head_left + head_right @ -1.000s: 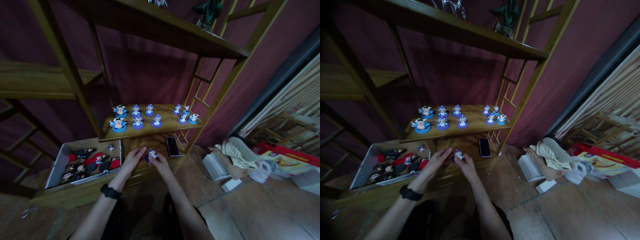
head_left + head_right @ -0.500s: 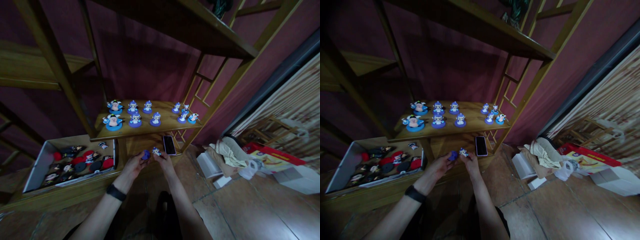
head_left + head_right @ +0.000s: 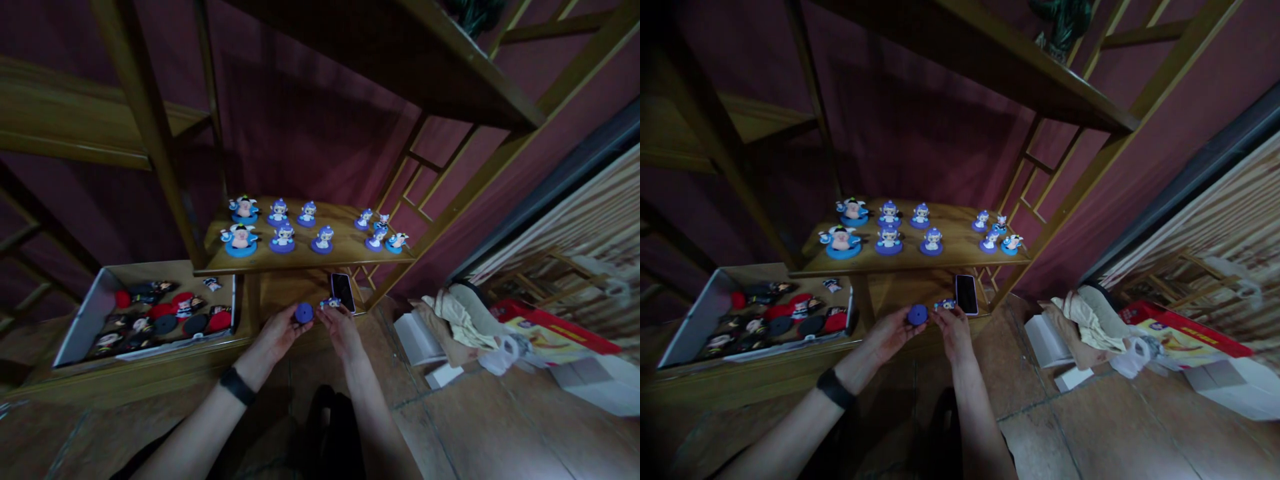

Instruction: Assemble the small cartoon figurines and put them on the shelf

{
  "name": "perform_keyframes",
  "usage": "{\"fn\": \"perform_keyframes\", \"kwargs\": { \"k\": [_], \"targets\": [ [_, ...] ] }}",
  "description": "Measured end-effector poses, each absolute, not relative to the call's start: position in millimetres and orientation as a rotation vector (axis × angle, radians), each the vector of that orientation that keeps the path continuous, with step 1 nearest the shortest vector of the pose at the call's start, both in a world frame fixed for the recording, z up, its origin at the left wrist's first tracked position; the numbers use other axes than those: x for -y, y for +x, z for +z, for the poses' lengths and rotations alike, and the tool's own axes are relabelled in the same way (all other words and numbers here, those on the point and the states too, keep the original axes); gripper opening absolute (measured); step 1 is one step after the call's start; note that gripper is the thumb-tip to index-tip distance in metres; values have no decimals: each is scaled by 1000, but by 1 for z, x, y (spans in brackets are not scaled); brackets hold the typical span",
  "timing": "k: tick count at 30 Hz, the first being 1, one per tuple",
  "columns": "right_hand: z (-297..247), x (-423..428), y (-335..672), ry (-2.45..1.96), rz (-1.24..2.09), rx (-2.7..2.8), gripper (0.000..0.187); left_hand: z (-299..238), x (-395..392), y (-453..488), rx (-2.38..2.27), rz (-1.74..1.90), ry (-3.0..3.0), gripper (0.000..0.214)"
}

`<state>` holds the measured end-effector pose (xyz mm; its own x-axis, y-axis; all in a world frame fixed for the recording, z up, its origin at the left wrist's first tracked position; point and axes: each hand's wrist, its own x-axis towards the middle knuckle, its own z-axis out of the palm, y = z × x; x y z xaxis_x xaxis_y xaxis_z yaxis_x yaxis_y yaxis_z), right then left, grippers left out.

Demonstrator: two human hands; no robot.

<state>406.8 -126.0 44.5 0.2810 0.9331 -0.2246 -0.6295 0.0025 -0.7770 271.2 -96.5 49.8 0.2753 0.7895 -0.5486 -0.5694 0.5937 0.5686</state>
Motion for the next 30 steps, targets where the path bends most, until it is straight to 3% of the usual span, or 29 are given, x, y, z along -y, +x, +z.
{"fn": "perform_keyframes", "kwargs": {
  "k": [6,13,18,30],
  "targets": [
    [45,127,407,-1054,1147,497,30,56,99,275,-866,954,278,16],
    [48,128,404,-1125,1137,641,32,51,101,276,-717,1021,312,6],
    [44,125,404,-1161,1078,669,38,50,104,277,-702,1038,310,13],
    [41,120,404,-1272,1006,764,38,53,104,278,-706,1048,408,15]
  ]
}}
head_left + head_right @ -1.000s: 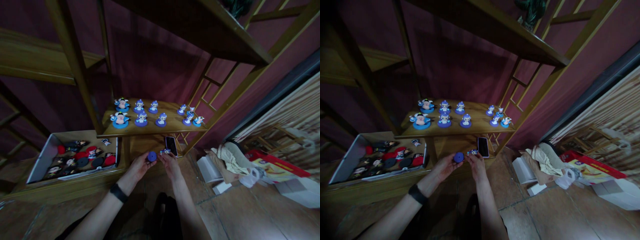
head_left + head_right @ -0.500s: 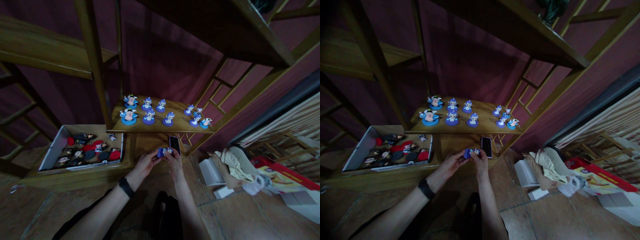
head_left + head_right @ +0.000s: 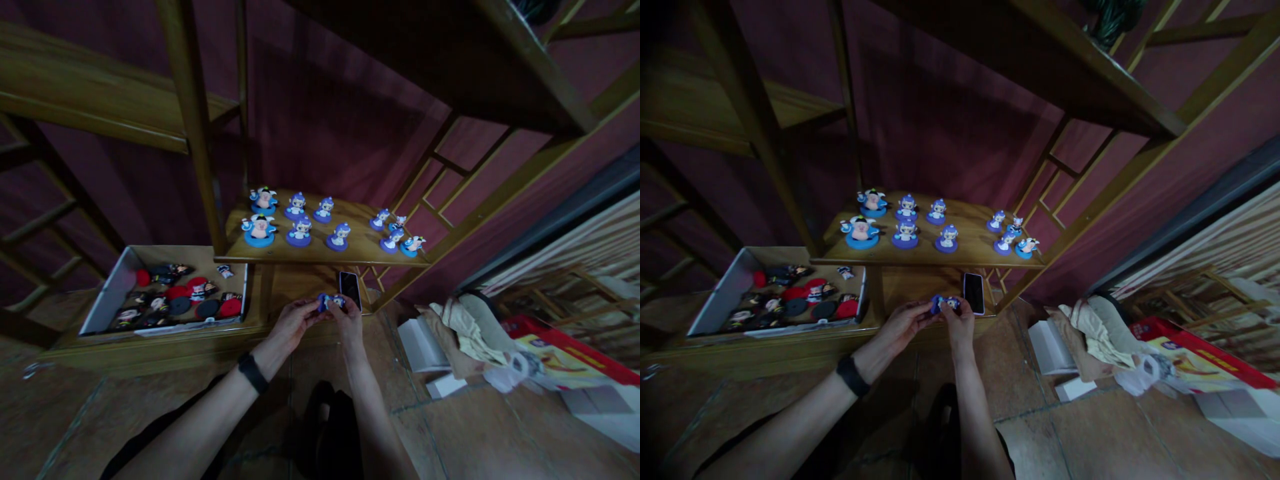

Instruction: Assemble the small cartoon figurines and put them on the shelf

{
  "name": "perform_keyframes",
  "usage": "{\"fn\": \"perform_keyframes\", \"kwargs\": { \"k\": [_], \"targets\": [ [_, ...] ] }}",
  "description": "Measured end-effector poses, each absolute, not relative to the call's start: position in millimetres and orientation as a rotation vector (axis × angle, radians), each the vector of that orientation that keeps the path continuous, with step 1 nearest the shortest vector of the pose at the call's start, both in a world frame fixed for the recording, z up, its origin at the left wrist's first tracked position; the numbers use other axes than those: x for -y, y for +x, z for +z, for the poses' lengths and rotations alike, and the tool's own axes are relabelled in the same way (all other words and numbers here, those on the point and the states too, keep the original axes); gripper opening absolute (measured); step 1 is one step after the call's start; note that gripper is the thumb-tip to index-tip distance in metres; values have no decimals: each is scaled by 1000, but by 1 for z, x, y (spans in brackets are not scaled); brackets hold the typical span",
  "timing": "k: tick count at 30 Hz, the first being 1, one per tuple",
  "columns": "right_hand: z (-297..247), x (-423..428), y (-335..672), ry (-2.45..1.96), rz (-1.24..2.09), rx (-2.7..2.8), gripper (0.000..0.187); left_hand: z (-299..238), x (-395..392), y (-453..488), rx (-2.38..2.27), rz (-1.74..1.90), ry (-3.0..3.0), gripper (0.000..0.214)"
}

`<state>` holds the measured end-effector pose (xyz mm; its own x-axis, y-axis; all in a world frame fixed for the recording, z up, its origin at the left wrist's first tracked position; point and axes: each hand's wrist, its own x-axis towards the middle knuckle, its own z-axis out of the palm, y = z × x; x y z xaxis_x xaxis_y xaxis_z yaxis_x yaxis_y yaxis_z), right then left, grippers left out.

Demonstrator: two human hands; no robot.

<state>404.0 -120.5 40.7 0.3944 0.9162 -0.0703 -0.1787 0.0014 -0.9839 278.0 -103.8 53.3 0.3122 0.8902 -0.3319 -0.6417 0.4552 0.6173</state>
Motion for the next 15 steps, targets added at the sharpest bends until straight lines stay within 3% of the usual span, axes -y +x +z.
{"fn": "perform_keyframes", "kwargs": {
  "k": [15],
  "targets": [
    [35,121,403,-1398,740,984,36,49,105,281,-745,1098,395,17]
  ]
}}
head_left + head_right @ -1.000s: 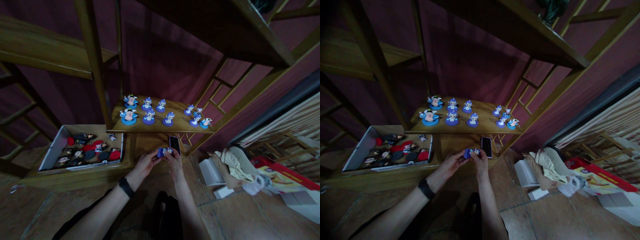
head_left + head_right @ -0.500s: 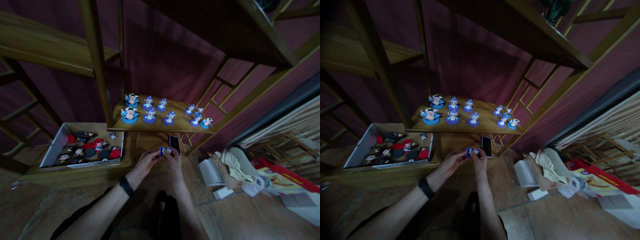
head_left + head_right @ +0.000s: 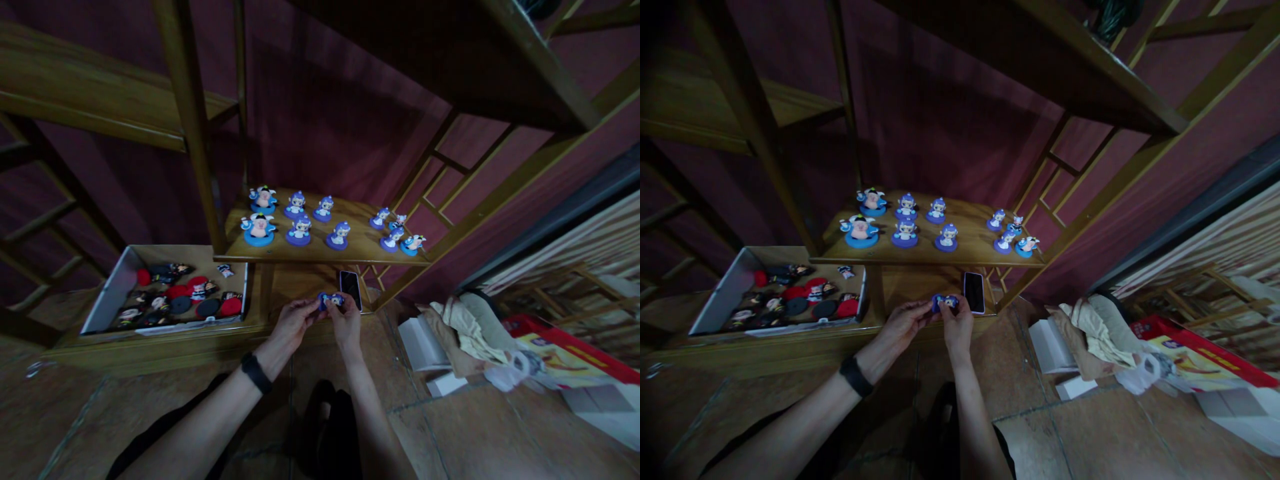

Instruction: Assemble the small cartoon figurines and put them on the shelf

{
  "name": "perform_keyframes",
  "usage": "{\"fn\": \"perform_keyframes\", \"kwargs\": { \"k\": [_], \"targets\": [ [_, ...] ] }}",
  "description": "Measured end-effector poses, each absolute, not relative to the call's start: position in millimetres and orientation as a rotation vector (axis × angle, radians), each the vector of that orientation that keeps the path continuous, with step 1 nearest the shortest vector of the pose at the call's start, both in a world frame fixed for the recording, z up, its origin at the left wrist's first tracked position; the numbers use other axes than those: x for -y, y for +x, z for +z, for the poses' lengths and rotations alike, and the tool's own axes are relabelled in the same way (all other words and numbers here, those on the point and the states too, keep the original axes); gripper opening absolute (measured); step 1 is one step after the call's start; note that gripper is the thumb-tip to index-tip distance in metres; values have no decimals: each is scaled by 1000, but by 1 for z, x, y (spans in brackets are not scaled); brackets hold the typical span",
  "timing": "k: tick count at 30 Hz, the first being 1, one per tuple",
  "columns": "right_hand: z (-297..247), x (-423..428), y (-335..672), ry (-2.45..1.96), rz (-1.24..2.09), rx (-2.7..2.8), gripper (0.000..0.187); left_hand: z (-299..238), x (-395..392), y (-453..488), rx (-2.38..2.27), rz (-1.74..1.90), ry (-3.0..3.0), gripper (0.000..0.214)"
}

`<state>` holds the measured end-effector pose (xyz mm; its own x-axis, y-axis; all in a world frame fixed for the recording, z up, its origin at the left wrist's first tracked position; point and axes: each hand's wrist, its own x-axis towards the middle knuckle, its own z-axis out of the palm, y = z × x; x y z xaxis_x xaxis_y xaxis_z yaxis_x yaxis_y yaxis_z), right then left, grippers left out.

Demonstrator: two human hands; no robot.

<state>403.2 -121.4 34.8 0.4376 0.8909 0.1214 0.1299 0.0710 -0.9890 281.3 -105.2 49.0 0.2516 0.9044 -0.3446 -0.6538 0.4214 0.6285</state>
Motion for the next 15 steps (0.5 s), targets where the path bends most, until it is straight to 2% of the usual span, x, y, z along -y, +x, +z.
{"fn": "perform_keyframes", "kwargs": {
  "k": [15],
  "targets": [
    [35,124,403,-1385,775,1153,28,41,107,276,-881,1082,457,17]
  ]
}}
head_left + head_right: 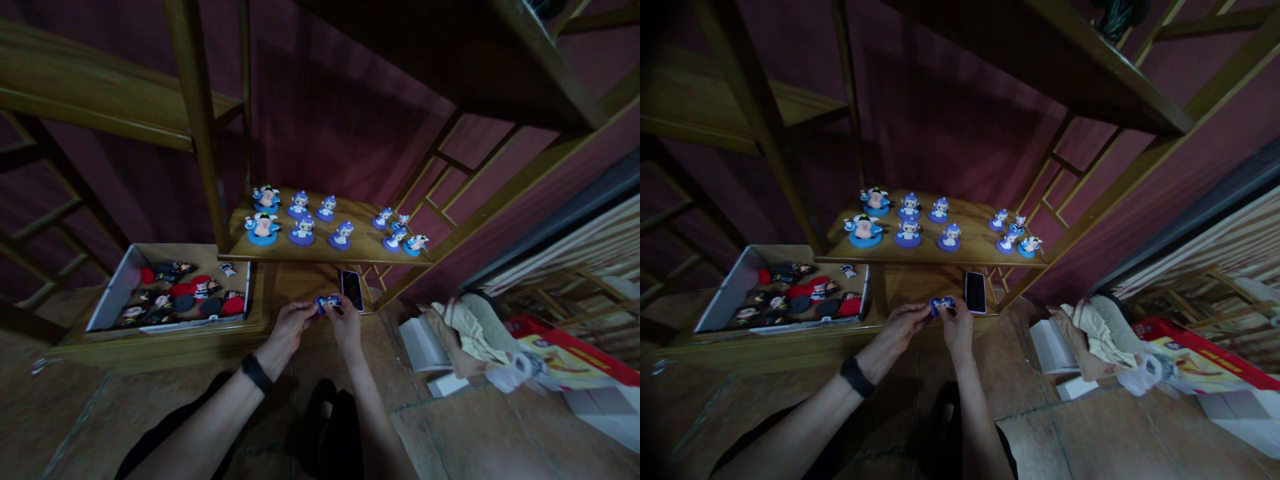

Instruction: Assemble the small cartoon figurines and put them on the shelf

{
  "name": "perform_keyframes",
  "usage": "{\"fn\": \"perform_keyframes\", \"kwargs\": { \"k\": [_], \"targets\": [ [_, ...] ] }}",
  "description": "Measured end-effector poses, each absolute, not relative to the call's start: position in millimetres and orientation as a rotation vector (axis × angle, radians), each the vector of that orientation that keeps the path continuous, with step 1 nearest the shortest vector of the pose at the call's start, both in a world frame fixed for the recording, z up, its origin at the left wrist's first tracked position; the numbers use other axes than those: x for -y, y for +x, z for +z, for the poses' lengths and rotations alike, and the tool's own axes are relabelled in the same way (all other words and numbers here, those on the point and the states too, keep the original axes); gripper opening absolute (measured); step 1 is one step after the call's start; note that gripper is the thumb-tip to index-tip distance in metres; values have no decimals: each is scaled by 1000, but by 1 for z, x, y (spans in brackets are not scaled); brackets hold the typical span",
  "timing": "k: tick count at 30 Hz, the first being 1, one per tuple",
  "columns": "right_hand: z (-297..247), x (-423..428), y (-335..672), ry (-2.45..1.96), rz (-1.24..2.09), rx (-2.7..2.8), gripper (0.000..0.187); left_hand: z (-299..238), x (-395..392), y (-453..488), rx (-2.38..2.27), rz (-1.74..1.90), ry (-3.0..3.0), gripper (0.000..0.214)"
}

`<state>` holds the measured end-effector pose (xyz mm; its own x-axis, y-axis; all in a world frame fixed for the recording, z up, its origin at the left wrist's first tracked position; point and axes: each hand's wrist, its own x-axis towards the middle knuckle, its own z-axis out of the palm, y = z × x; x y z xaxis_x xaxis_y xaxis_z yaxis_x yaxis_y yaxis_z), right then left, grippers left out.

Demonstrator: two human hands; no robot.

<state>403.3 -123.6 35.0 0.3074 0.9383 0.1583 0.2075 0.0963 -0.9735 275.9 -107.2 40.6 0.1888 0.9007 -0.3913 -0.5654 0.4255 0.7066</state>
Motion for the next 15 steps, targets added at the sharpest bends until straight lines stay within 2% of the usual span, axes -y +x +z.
{"fn": "perform_keyframes", "kwargs": {
  "k": [7,15],
  "targets": [
    [29,121,397,-1364,783,1049,28,44,116,283,-1053,1274,666,8],
    [31,128,402,-1347,776,1195,26,40,110,269,-956,1065,607,13]
  ]
}}
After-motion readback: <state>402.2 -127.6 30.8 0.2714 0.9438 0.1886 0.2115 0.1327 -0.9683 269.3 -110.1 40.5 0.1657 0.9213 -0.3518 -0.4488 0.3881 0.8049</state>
